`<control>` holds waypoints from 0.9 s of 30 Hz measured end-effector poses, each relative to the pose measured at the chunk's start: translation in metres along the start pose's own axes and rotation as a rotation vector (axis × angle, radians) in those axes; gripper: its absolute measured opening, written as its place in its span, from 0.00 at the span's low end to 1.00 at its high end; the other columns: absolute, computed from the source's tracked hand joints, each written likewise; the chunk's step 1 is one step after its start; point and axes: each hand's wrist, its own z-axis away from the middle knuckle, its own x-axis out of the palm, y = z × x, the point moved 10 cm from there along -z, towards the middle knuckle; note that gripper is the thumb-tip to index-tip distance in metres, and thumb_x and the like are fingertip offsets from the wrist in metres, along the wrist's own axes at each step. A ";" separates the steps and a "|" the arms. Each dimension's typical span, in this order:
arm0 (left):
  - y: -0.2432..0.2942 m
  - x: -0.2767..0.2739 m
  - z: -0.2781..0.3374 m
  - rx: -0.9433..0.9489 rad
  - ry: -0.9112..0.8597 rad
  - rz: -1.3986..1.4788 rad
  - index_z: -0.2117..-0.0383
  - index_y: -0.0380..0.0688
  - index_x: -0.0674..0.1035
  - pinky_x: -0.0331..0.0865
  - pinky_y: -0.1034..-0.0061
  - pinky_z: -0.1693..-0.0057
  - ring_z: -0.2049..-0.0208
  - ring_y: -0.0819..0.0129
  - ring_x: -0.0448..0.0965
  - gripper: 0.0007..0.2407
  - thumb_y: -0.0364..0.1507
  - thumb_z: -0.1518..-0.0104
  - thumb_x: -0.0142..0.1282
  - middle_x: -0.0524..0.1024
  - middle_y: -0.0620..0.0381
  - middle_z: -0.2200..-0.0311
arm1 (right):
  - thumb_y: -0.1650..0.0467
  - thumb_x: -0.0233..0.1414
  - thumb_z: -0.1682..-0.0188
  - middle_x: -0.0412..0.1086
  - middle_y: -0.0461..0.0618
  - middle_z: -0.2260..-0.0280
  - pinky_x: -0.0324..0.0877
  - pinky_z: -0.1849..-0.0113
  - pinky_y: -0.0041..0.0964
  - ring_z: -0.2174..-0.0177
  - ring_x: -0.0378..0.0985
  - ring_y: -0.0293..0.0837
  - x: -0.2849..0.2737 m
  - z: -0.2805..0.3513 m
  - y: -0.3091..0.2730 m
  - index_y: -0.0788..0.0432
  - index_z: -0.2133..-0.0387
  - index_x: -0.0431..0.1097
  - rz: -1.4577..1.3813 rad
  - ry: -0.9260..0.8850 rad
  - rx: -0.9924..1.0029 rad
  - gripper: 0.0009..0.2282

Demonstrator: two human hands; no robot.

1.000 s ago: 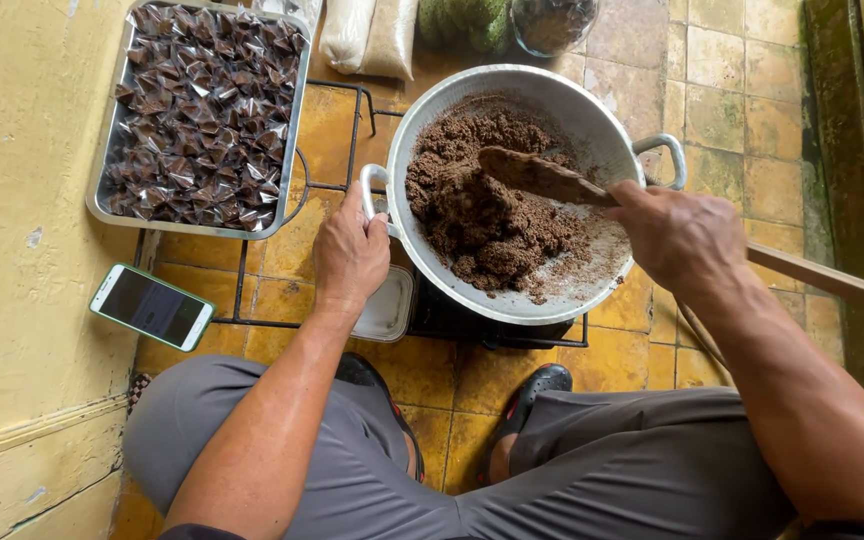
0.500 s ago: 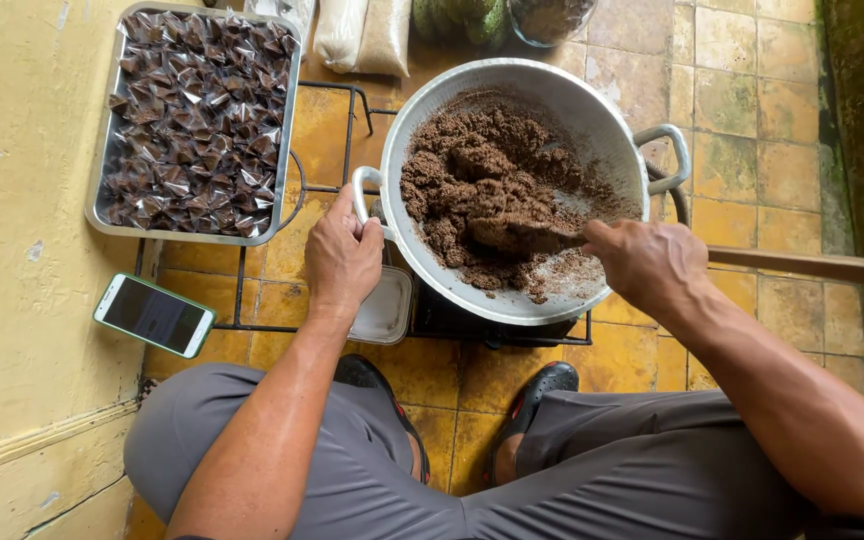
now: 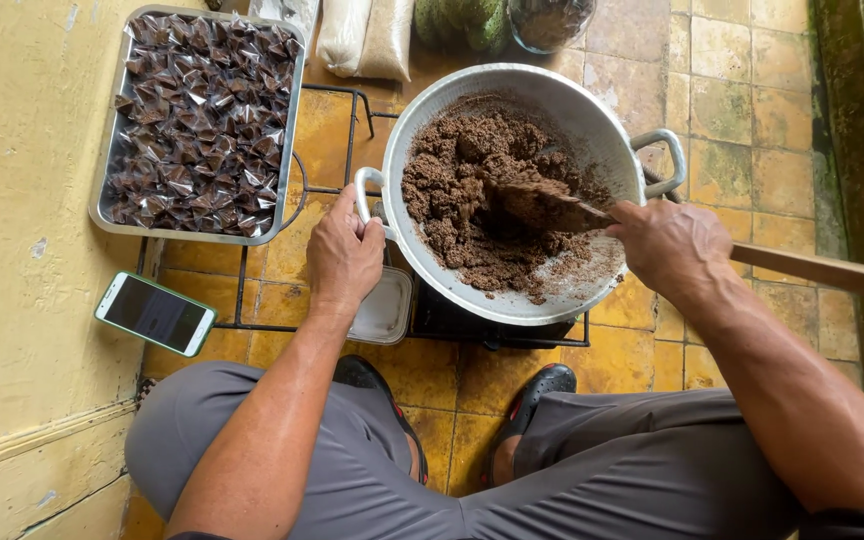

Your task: Stirring a thick brown food mixture in a large pot using a wooden paddle

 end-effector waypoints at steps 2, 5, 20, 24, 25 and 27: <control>0.003 -0.001 0.001 0.005 0.004 0.002 0.39 0.31 0.70 0.77 0.53 0.56 0.68 0.50 0.84 0.24 0.29 0.44 0.52 0.80 0.51 0.80 | 0.64 0.43 0.37 0.75 0.50 0.79 0.71 0.81 0.31 0.86 0.75 0.38 -0.015 0.008 0.006 0.49 0.62 0.72 0.133 -0.007 0.014 0.10; 0.008 -0.003 0.002 0.005 0.000 -0.022 0.40 0.31 0.70 0.77 0.51 0.56 0.66 0.46 0.84 0.24 0.29 0.44 0.51 0.81 0.48 0.79 | 0.61 0.42 0.36 0.74 0.44 0.81 0.70 0.83 0.28 0.87 0.74 0.35 -0.028 0.010 0.021 0.44 0.61 0.72 0.291 0.017 0.062 0.11; 0.013 -0.001 0.002 -0.118 -0.051 -0.148 0.38 0.35 0.70 0.74 0.47 0.48 0.52 0.37 0.80 0.25 0.31 0.42 0.52 0.80 0.33 0.57 | 0.63 0.37 0.35 0.62 0.51 0.88 0.75 0.77 0.55 0.84 0.72 0.52 0.011 -0.101 -0.023 0.58 0.68 0.71 -0.033 0.053 0.067 0.18; 0.021 0.002 0.001 -0.114 -0.102 -0.256 0.38 0.31 0.69 0.75 0.45 0.49 0.53 0.35 0.80 0.24 0.30 0.40 0.51 0.79 0.30 0.57 | 0.70 0.36 0.38 0.61 0.45 0.86 0.75 0.77 0.44 0.83 0.72 0.45 -0.018 -0.048 -0.057 0.60 0.63 0.70 0.233 -0.035 -0.178 0.14; 0.015 0.003 -0.003 -0.112 -0.095 -0.258 0.38 0.31 0.69 0.75 0.45 0.49 0.53 0.35 0.80 0.24 0.30 0.40 0.51 0.79 0.30 0.57 | 0.70 0.36 0.38 0.61 0.45 0.86 0.75 0.77 0.44 0.83 0.72 0.45 -0.023 -0.038 -0.059 0.60 0.63 0.70 0.231 -0.028 -0.180 0.14; 0.002 0.014 -0.010 -0.103 -0.179 -0.462 0.38 0.35 0.69 0.75 0.45 0.49 0.52 0.38 0.81 0.24 0.35 0.40 0.51 0.80 0.33 0.58 | 0.71 0.34 0.39 0.60 0.42 0.86 0.75 0.75 0.41 0.84 0.69 0.43 -0.023 -0.020 -0.055 0.61 0.64 0.70 0.146 -0.119 -0.129 0.14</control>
